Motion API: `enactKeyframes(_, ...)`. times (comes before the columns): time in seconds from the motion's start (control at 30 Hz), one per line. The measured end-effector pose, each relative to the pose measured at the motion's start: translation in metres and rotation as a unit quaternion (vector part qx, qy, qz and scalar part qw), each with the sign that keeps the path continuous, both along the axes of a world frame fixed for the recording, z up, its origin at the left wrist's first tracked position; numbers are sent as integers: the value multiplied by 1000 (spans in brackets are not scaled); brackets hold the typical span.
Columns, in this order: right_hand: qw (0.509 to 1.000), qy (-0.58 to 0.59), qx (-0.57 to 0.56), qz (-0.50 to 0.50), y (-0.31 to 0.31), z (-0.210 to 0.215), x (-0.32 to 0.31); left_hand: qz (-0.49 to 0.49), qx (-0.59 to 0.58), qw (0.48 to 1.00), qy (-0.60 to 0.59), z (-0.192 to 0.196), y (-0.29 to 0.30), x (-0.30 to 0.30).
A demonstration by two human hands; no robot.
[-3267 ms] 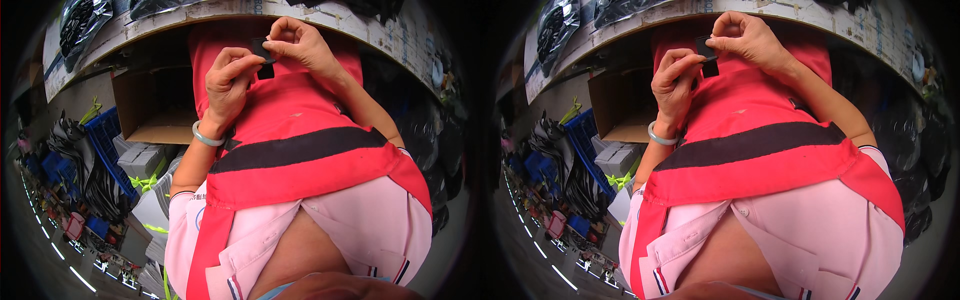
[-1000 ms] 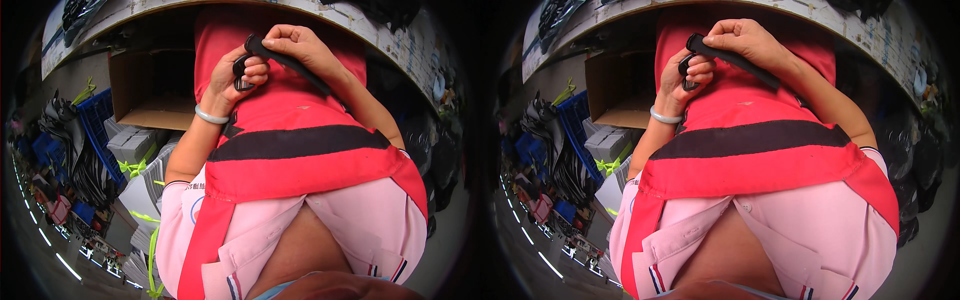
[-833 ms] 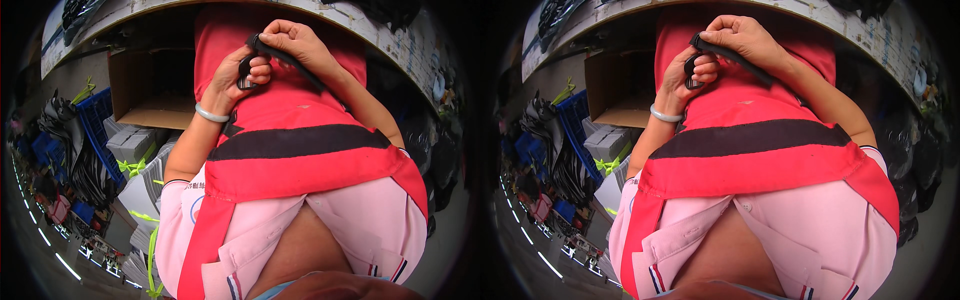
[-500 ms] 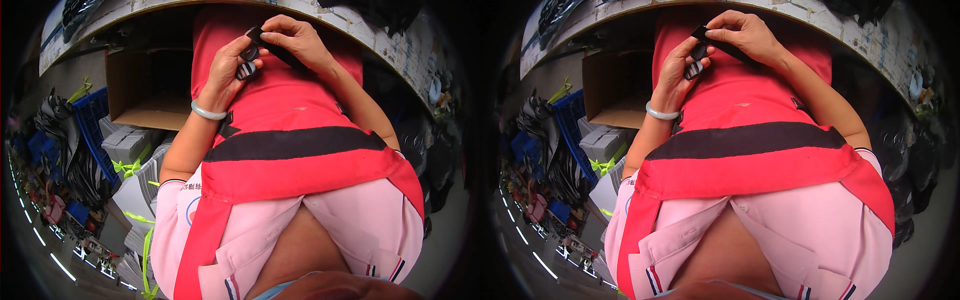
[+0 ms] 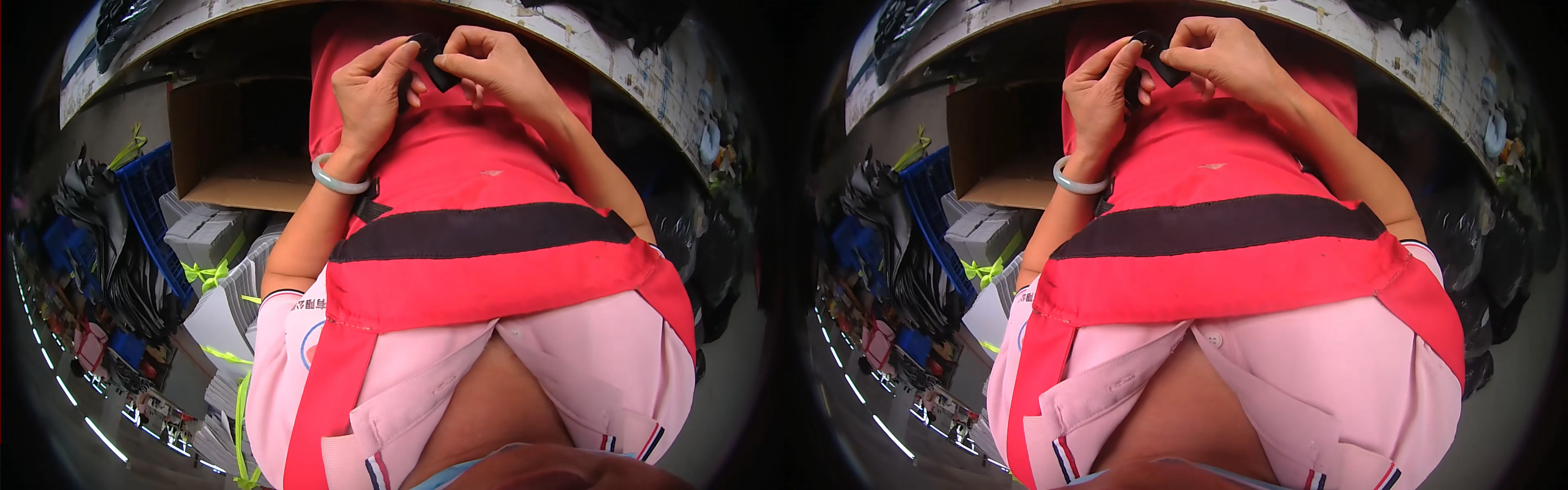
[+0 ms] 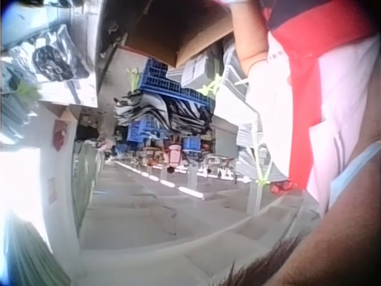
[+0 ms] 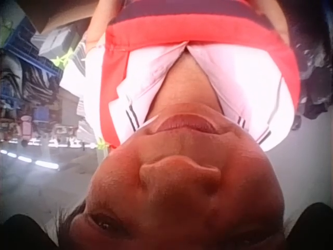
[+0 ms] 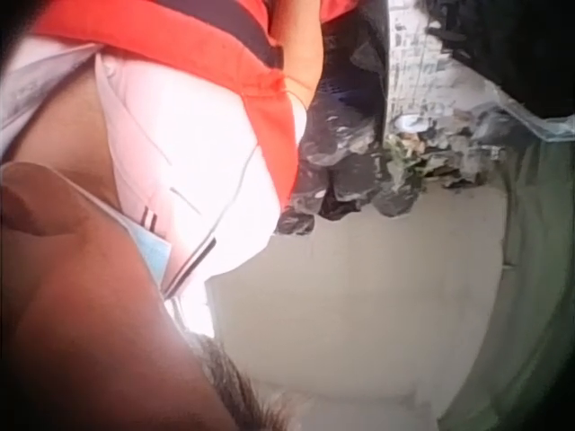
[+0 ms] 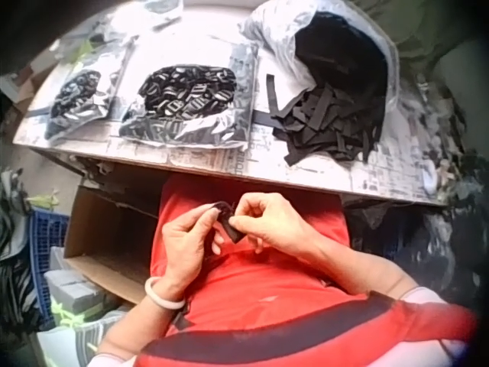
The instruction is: Assembling black plastic buckles onto black nylon straps at a workstation.
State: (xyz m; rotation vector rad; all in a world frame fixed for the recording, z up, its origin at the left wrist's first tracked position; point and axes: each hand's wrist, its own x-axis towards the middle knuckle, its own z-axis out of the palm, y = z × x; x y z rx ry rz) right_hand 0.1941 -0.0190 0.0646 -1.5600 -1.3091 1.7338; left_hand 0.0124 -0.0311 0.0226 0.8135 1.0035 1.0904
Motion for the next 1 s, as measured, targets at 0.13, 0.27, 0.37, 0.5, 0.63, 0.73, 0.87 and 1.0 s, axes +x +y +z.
enactKeyframes(0.13,992,88,35,-79,-5,-11,-11,2,5,1000,-3,-1,0,0)
enactKeyframes(0.27,978,180,19,-104,-9,-23,-10,-23,-29,998,-55,-11,-2,-7)
enactKeyframes(0.37,978,189,-75,-47,-1,-17,1,-41,36,998,-28,-11,-7,-14)
enactKeyframes(0.5,987,147,-64,8,-2,-13,4,-63,142,987,31,-2,-12,-20)
enactKeyframes(0.63,995,91,36,-18,-8,-7,1,-83,200,973,78,7,-14,-24)
enactKeyframes(0.73,992,92,67,-50,-7,-8,1,-92,204,971,79,11,-15,-25)
enactKeyframes(0.87,991,124,27,-45,-6,-9,1,-102,210,968,91,12,-18,-27)
enactKeyframes(1.0,983,163,50,-73,-5,-19,-5,-99,191,972,95,15,-21,-28)
